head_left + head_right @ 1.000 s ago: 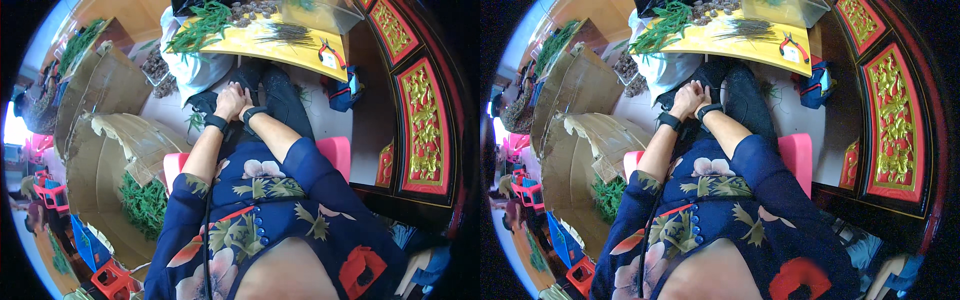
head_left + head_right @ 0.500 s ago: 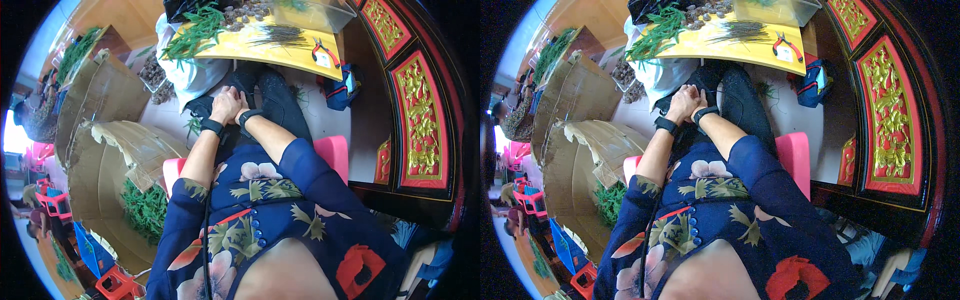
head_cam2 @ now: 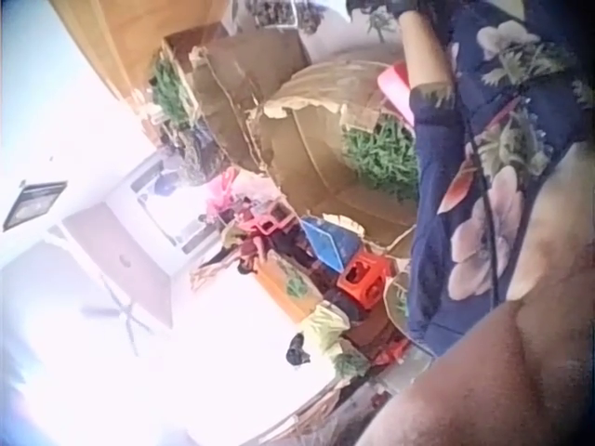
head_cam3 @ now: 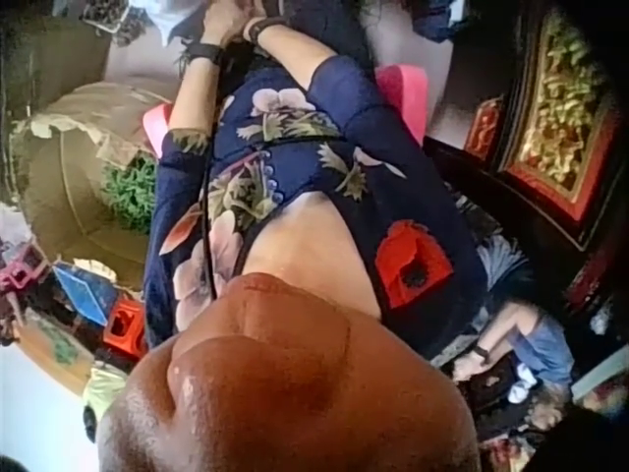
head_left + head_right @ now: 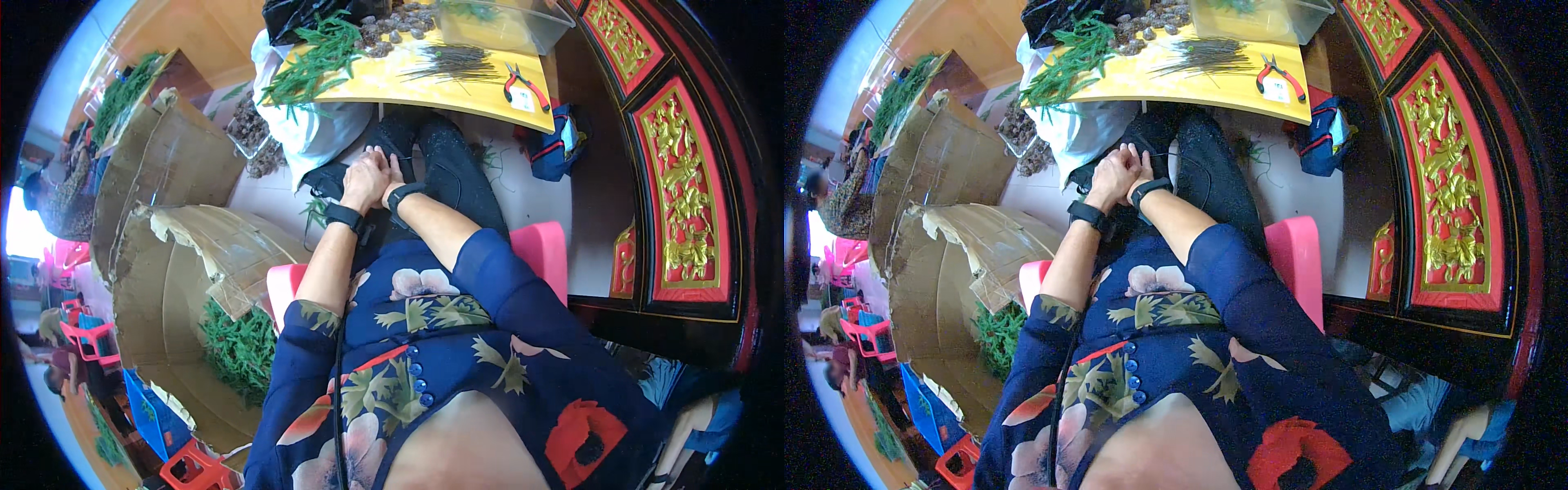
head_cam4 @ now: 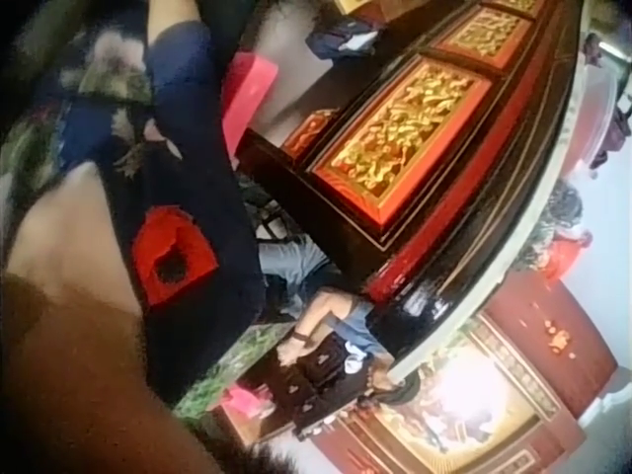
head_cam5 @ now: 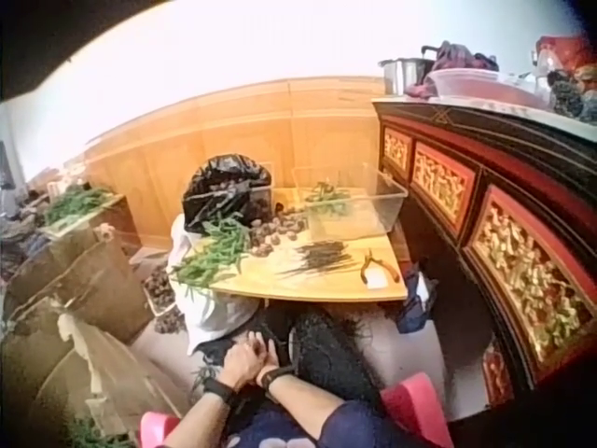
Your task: Assembling decorative artificial plants by attaching smaller leaf clusters to a main branch.
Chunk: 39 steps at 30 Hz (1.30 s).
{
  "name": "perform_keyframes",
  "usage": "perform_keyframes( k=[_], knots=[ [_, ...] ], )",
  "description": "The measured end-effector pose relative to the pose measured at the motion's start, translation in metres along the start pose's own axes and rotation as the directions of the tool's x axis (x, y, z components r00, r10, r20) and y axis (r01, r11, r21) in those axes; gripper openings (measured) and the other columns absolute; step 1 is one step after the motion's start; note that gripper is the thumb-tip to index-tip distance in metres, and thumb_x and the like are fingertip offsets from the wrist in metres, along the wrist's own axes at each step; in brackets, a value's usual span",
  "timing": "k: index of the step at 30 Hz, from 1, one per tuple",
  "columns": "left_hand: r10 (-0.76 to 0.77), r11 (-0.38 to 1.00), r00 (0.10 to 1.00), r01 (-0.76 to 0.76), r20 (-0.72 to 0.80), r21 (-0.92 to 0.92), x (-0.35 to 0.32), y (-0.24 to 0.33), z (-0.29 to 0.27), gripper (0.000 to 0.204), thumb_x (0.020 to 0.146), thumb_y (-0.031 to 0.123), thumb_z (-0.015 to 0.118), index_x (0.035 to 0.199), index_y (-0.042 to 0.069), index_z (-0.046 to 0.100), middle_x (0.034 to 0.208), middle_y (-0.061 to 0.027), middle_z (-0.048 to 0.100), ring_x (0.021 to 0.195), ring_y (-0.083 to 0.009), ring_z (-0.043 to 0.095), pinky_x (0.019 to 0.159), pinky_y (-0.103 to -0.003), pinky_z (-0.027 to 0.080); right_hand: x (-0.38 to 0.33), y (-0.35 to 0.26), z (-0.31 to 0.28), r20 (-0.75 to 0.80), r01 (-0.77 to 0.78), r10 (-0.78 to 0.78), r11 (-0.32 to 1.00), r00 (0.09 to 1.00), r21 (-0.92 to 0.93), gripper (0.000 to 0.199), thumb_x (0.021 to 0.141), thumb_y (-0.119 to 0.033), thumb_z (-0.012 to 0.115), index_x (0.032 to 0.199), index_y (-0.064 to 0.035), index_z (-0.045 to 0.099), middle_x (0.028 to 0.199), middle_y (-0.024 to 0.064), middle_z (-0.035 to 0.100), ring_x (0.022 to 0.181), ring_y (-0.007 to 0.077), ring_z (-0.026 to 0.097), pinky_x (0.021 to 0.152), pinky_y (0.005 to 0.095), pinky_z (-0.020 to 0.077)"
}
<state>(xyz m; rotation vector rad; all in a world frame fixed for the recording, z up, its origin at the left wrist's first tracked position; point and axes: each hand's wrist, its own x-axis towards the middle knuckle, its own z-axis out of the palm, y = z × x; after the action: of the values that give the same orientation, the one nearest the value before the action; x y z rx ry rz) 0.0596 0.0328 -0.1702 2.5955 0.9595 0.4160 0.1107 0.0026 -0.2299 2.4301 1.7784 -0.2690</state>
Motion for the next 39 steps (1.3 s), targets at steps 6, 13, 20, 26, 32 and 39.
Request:
perform_keyframes(
  k=[6,13,20,26,32,39],
  knots=[
    [0.035,0.999,0.999,-0.035,0.024,-0.012,-0.003,-0.004,-0.01,0.032,0.081,0.033,0.054,0.089,0.004,0.065,0.092,-0.0197,0.06,0.087,-0.038,0.06,0.078,-0.044,0.049,0.017,-0.001,0.029,-0.283,-0.148,0.111,0.982,0.953,-0.115,0.082,0.079,-0.051,0.049,0.144,-0.0126,0.016,0.151,0.017,0.007,0.138,0.0374,0.003,0.107,0.0563,0.0108],
    [0.016,0.997,0.996,-0.022,-0.09,-0.07,-0.002,0.014,-0.005,0.033,0.081,0.034,0.054,0.087,0.003,0.064,0.088,-0.0207,0.063,0.083,-0.0377,0.062,0.075,-0.045,0.05,0.066,0.008,0.083,-0.914,-0.788,0.058,0.53,0.403,-0.314,0.067,0.086,-0.045,0.038,0.142,-0.0115,0.022,0.149,0.0133,0.015,0.136,0.0358,0.011,0.104,0.0573,0.0172],
    [-0.079,0.996,0.997,0.078,0.025,0.051,-0.015,-0.028,-0.016,0.034,0.081,0.033,0.053,0.089,0.002,0.064,0.091,-0.0225,0.063,0.085,-0.038,0.062,0.076,-0.045,0.05,0.01,-0.032,0.004,0.008,0.035,-0.036,0.996,0.999,0.086,0.089,0.077,-0.053,0.053,0.145,-0.0126,0.014,0.151,0.0172,0.007,0.139,0.0365,0.002,0.108,0.0551,0.0096],
    [0.034,0.998,0.998,-0.031,-0.051,0.053,-0.001,0.01,-0.007,0.033,0.079,0.034,0.057,0.083,0.003,0.067,0.087,-0.0218,0.064,0.082,-0.0366,0.062,0.076,-0.044,0.05,0.031,-0.002,0.053,-0.253,-0.111,0.073,0.984,0.965,-0.142,0.068,0.086,-0.047,0.037,0.142,-0.0119,0.022,0.149,0.0109,0.015,0.136,0.0355,0.011,0.104,0.058,0.018],
    [0.005,0.999,0.992,-0.01,0.123,0.036,-0.006,-0.003,-0.023,0.039,0.079,0.032,0.056,0.096,-0.002,0.062,0.094,-0.0253,0.062,0.088,-0.0396,0.061,0.077,-0.046,0.05,-0.002,-0.008,-0.01,-0.007,-0.006,0.007,0.998,1.0,0.056,0.09,0.076,-0.055,0.054,0.145,-0.0121,0.014,0.151,0.0164,0.008,0.139,0.0352,0.003,0.108,0.0549,0.01],
    [-0.02,1.0,0.998,0.019,0.051,0.019,-0.004,0.0,-0.015,0.037,0.077,0.033,0.058,0.089,-0.001,0.064,0.091,-0.0241,0.063,0.084,-0.0386,0.062,0.077,-0.045,0.05,-0.017,0.002,-0.029,0.033,-0.005,0.003,0.999,0.999,0.048,0.092,0.076,-0.055,0.055,0.145,-0.012,0.013,0.151,0.0158,0.007,0.14,0.0344,0.003,0.109,0.0544,0.0086]
  ],
)
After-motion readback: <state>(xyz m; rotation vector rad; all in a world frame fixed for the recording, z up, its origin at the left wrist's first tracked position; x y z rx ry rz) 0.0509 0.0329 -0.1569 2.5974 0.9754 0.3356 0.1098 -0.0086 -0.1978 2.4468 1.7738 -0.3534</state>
